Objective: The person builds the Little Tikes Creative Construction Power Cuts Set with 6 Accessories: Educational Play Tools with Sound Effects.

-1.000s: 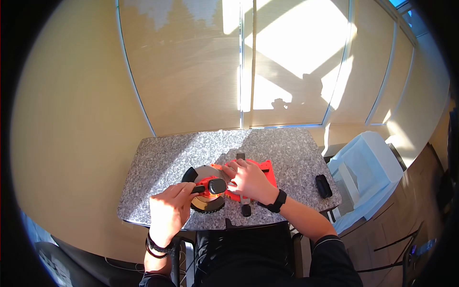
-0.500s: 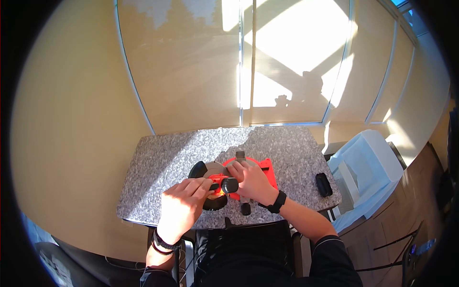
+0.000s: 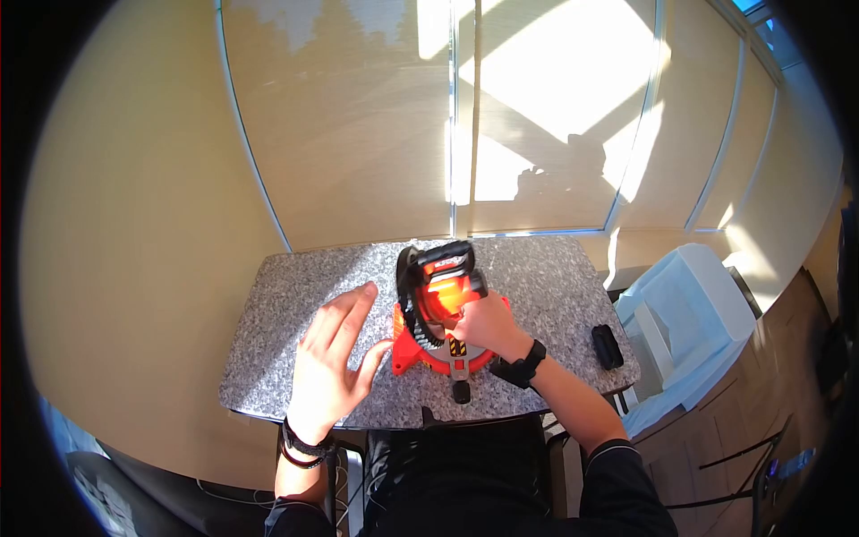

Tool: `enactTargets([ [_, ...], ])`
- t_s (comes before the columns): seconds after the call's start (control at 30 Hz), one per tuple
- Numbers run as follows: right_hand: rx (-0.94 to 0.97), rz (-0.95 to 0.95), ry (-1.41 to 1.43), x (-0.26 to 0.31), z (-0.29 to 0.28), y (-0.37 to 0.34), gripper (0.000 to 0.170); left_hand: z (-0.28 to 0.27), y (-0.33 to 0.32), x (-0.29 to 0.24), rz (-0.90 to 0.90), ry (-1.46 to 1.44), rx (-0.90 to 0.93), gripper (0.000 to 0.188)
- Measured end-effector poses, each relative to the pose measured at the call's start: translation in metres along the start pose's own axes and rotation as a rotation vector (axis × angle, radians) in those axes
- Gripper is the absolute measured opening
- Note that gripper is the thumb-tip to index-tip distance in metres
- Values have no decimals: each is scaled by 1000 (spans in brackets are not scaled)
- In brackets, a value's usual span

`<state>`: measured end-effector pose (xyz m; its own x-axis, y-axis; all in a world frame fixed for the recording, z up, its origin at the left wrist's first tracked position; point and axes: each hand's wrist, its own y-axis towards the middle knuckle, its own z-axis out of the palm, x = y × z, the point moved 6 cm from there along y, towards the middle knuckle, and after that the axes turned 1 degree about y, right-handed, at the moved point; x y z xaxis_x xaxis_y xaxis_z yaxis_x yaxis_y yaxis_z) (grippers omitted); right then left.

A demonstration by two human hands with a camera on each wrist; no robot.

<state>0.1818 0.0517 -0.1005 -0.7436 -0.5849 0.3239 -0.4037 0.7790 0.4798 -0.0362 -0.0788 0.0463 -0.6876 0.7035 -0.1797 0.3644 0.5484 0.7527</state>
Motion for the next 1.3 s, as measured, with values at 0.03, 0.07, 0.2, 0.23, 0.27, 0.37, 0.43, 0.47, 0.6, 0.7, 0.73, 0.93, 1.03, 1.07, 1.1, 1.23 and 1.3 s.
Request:
enactTargets([
  [0.03,9,86,52,-1,-9,4,28,1,-2,6,-27,4,-17,62],
  [0.07,18,173,104,-5,-15,7,28,4,-3,9,-27,5,-17,62],
  [0.2,-145,55,146,-24,-20,15,29,27,-10,36,-151,15,30,58],
  [0.23,-135,48,115,-36,-12,17,29,38,-14,42,-174,10,108,57],
  [0.27,-135,48,115,-44,-7,21,29,50,-20,50,-198,4,186,55],
  [0.37,-190,-28,331,-58,1,25,29,90,-44,75,-229,-1,367,52],
  [0.43,-196,100,268,-72,6,26,34,119,-64,87,-275,-6,529,52],
  [0.47,-196,97,270,-72,7,29,34,128,-70,90,-289,-4,574,52],
  [0.6,-197,34,640,-82,19,40,39,157,-87,94,-323,-11,741,57],
  [0.7,-138,79,917,-80,24,43,37,168,-89,92,-305,-41,775,60],
  [0.73,-102,120,1158,-80,28,43,35,171,-90,91,-320,-62,806,62],
  [0.93,-139,30,960,-82,25,40,36,176,-91,83,-276,-59,783,62],
  [1.03,-128,131,1089,-130,70,47,35,177,-92,84,-266,-52,792,62],
  [1.07,-127,131,1090,-136,74,48,35,178,-93,85,-268,-52,793,62],
  [1.1,-87,94,1030,-139,79,49,34,179,-95,86,-266,-53,797,61],
  [1.23,-45,209,1266,-160,107,52,33,182,-98,88,-251,-59,783,59],
  [1.3,-76,148,985,-135,72,35,33,184,-100,90,-255,-69,772,58],
])
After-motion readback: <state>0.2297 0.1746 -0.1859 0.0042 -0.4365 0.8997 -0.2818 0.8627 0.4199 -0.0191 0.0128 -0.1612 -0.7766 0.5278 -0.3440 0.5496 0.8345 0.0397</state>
